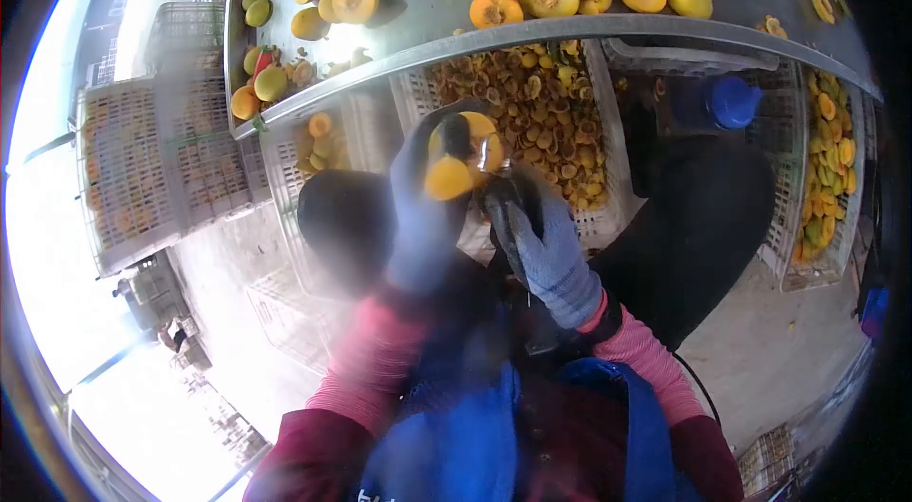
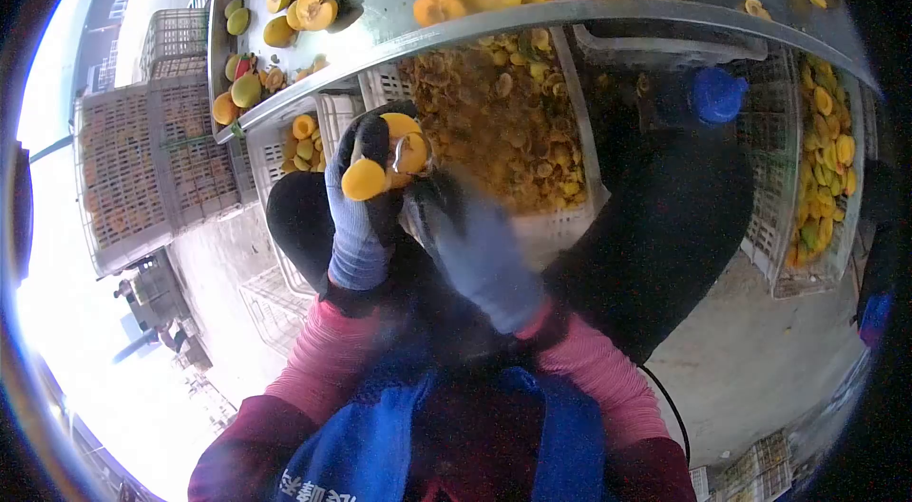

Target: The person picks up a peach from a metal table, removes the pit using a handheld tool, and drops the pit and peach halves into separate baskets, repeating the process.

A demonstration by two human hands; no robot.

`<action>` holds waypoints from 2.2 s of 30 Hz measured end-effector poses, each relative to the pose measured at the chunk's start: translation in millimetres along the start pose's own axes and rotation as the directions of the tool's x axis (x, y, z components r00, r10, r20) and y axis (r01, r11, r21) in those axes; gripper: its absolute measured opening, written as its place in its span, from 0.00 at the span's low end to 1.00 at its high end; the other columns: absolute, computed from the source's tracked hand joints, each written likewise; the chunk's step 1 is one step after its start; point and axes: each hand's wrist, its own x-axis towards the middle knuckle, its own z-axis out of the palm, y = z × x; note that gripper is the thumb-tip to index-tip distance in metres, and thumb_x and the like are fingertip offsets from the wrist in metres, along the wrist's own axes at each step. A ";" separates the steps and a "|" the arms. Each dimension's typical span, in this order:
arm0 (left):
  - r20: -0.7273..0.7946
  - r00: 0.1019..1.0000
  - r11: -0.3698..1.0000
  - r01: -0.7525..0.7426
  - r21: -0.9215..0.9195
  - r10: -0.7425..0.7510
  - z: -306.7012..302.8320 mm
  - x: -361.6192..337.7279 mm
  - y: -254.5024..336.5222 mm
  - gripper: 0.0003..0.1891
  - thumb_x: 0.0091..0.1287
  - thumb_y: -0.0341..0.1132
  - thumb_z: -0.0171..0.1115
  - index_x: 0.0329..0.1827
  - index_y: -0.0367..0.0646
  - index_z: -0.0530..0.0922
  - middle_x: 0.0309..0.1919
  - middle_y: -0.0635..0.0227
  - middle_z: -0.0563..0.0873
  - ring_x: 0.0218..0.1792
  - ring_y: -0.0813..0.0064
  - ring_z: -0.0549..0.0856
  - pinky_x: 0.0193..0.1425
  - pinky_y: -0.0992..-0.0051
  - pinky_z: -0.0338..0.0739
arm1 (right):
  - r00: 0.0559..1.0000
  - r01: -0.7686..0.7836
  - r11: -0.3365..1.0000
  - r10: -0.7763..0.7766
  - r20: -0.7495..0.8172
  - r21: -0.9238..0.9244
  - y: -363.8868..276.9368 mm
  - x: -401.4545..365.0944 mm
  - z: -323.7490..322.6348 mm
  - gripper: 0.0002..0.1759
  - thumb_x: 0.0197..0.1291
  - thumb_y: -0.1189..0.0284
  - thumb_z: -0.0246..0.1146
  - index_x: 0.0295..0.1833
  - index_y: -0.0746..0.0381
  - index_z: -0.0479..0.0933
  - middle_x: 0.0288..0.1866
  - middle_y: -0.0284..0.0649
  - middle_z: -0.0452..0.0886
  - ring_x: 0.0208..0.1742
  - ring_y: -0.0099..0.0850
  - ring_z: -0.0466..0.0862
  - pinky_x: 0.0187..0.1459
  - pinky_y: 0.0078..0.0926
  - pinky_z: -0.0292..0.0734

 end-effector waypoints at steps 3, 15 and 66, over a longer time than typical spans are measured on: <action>0.011 0.970 0.947 -0.241 0.210 0.244 -2.5 -2.6 -6.0 0.11 0.71 0.34 0.50 0.46 0.34 0.76 0.35 0.62 0.81 0.37 0.76 0.80 0.40 0.78 0.76 | 0.998 -0.042 0.999 0.043 -0.054 0.026 -0.1 -3.4 2.9 0.15 0.61 0.70 0.56 0.50 0.69 0.71 0.40 0.51 0.80 0.43 0.44 0.82 0.44 0.36 0.76; 0.122 0.856 0.748 -0.502 0.435 0.503 -13.7 -5.7 1.5 0.11 0.69 0.32 0.49 0.44 0.32 0.75 0.36 0.54 0.79 0.34 0.64 0.81 0.36 0.71 0.76 | 0.997 0.018 0.968 -0.038 -0.073 -0.250 -4.2 -13.4 -27.3 0.18 0.61 0.72 0.57 0.55 0.69 0.69 0.44 0.51 0.80 0.43 0.39 0.83 0.43 0.30 0.77; 0.048 0.979 0.338 -0.113 0.934 0.196 -103.8 202.0 -18.1 0.22 0.57 0.48 0.61 0.51 0.44 0.77 0.41 0.55 0.83 0.41 0.59 0.82 0.48 0.63 0.73 | 0.698 -0.714 0.542 0.607 0.380 0.444 75.2 -11.6 8.8 0.26 0.64 0.45 0.49 0.31 0.57 0.74 0.13 0.25 0.60 0.11 0.18 0.59 0.13 0.18 0.55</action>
